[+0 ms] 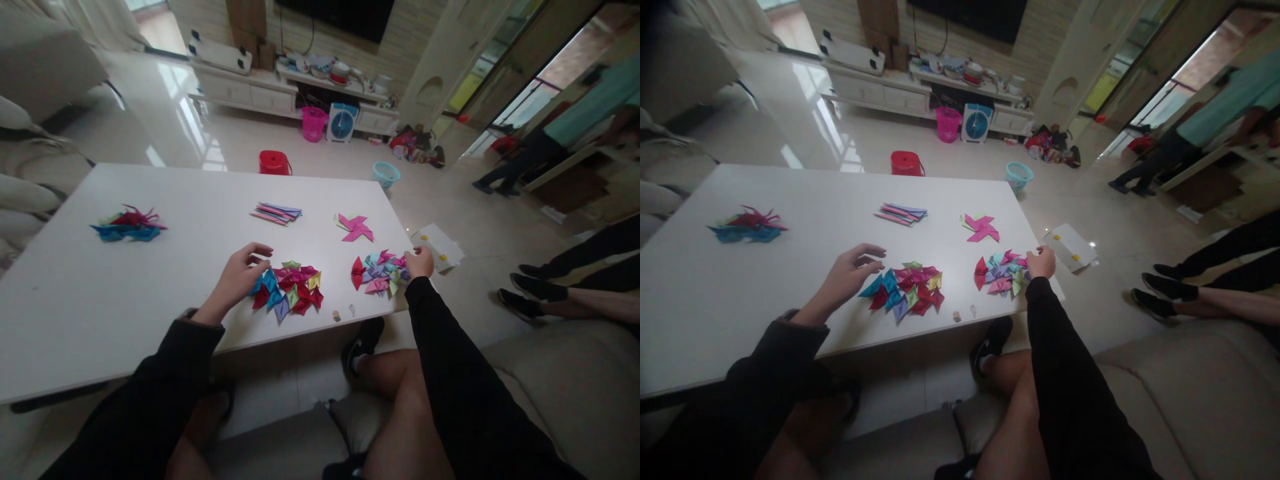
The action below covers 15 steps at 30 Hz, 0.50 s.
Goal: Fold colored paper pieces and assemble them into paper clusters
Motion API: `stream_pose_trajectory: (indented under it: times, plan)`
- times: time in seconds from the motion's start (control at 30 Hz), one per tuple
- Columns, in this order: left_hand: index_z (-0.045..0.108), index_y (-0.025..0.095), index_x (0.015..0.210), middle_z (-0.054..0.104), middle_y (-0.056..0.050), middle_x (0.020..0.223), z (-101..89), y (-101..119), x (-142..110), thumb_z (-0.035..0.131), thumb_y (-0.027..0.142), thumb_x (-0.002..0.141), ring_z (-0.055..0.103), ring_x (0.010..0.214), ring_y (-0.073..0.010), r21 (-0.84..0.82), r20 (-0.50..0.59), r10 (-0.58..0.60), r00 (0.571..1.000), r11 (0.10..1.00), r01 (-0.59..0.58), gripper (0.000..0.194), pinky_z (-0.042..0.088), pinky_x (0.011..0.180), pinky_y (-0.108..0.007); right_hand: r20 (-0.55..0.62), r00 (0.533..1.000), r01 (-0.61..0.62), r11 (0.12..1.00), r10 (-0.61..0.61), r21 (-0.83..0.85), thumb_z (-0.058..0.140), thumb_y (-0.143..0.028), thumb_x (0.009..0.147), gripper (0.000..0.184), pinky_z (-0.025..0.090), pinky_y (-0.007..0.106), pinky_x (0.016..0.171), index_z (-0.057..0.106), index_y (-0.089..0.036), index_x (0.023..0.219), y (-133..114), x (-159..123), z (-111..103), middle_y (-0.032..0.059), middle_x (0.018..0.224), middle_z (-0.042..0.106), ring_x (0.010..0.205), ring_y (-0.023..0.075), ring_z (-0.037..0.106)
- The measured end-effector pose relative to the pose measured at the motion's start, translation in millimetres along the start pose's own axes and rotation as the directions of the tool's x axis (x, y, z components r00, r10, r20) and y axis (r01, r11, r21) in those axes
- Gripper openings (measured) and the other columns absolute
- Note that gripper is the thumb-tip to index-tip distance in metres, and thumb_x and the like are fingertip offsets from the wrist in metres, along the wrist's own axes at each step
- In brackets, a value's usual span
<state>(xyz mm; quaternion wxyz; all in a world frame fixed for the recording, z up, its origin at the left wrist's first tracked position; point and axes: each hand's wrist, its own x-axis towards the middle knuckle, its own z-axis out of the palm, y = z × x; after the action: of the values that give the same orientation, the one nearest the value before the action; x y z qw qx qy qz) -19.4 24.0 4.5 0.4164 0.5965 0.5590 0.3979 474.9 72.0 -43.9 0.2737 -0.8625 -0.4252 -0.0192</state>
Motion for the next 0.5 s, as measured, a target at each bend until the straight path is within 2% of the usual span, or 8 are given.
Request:
stream_pose_trajectory:
  times: [0.07, 0.13, 0.2, 0.27, 0.3, 0.37, 0.43, 0.5]
  plan:
    - [0.067, 0.017, 0.097, 0.072, -0.008, 0.103, -0.2, -2, 0, 0.062, 0.029, 0.078, 0.068, 0.08, -0.0199, 0.021, 0.017, 0.005, 1.0, 1.0, -0.006, 0.024, 0.054, 0.072, -0.034, -0.037, 0.997, 0.071, 0.992, -0.067, 0.105, 0.063, -0.023, 0.07, 0.022, 0.046, 0.035, 0.087, 0.061, -0.018, 0.092, -23, -5, -5, 0.0079, 0.096, 0.064, 0.09, 0.0223, 0.058]
    - [0.068, 0.017, 0.096, 0.072, -0.008, 0.1, -0.8, -5, -1, 0.061, 0.026, 0.078, 0.068, 0.081, -0.02, 0.046, 0.026, 0.012, 1.0, 0.999, -0.013, 0.021, 0.054, 0.072, -0.034, -0.019, 0.991, 0.129, 0.949, -0.129, 0.288, 0.063, -0.023, 0.07, 0.021, 0.047, 0.034, 0.081, 0.058, -0.018, 0.089, -58, -21, -10, 0.0041, 0.086, 0.06, 0.081, 0.0197, 0.056]
    - [0.068, 0.017, 0.095, 0.073, -0.007, 0.097, -1.6, -7, -2, 0.061, 0.022, 0.079, 0.068, 0.08, -0.0192, 0.059, 0.036, 0.038, 0.999, 0.997, -0.04, 0.019, 0.054, 0.072, -0.033, 0.024, 0.975, 0.178, 0.846, -0.219, 0.502, 0.064, -0.026, 0.072, 0.019, 0.048, 0.033, 0.072, 0.056, -0.02, 0.089, -107, -56, -22, 0.001, 0.08, 0.058, 0.072, 0.0177, 0.054]
    - [0.068, 0.017, 0.094, 0.073, -0.006, 0.096, -2.4, -8, -3, 0.059, 0.018, 0.079, 0.067, 0.079, -0.0174, 0.072, 0.017, 0.058, 0.998, 0.996, -0.06, 0.017, 0.054, 0.073, -0.032, 0.105, 0.9, 0.237, 0.676, -0.423, 0.698, 0.066, -0.03, 0.076, 0.018, 0.049, 0.032, 0.066, 0.059, -0.022, 0.091, -161, -113, -48, 0.0008, 0.08, 0.058, 0.07, 0.0174, 0.055]
    - [0.068, 0.017, 0.094, 0.073, -0.006, 0.096, -2.5, -8, -3, 0.058, 0.016, 0.08, 0.067, 0.08, -0.0167, 0.074, 0.015, 0.067, 0.998, 0.995, -0.068, 0.017, 0.054, 0.073, -0.031, 0.17, 0.804, 0.242, 0.575, -0.569, 0.782, 0.065, -0.03, 0.08, 0.018, 0.05, 0.031, 0.063, 0.061, -0.024, 0.096, -187, -148, -69, 0.001, 0.08, 0.059, 0.069, 0.0173, 0.056]
    - [0.069, 0.015, 0.095, 0.073, -0.006, 0.096, -2.0, -8, -5, 0.058, 0.015, 0.081, 0.066, 0.08, -0.0161, 0.076, 0.027, 0.074, 0.997, 0.994, -0.076, 0.018, 0.054, 0.073, -0.031, 0.212, 0.535, 0.244, 0.39, -0.818, 0.888, 0.064, -0.028, 0.082, 0.03, 0.051, 0.031, 0.058, 0.064, -0.03, 0.112, -230, -221, -119, 0.0013, 0.084, 0.064, 0.069, 0.0168, 0.059]
    - [0.069, 0.014, 0.098, 0.073, -0.006, 0.095, -1.0, -7, -7, 0.056, 0.016, 0.084, 0.066, 0.08, -0.0157, 0.077, 0.05, 0.066, 0.997, 0.995, -0.069, 0.019, 0.053, 0.074, -0.031, 0.217, 0.279, 0.287, 0.297, -0.935, 0.911, 0.067, -0.024, 0.076, 0.051, 0.054, 0.031, 0.056, 0.064, -0.043, 0.123, -265, -288, -168, -0.003, 0.095, 0.07, 0.071, 0.0157, 0.061]
    - [0.07, 0.013, 0.099, 0.073, -0.007, 0.096, -0.8, -8, -8, 0.057, 0.017, 0.084, 0.066, 0.082, -0.0163, 0.092, 0.061, 0.069, 0.996, 0.993, -0.075, 0.02, 0.053, 0.076, -0.032, 0.179, 0.011, 0.362, 0.171, -0.984, 0.917, 0.071, -0.02, 0.065, 0.067, 0.051, 0.029, 0.048, 0.064, -0.06, 0.118, -292, -340, -202, -0.0132, 0.097, 0.071, 0.07, 0.0136, 0.062]
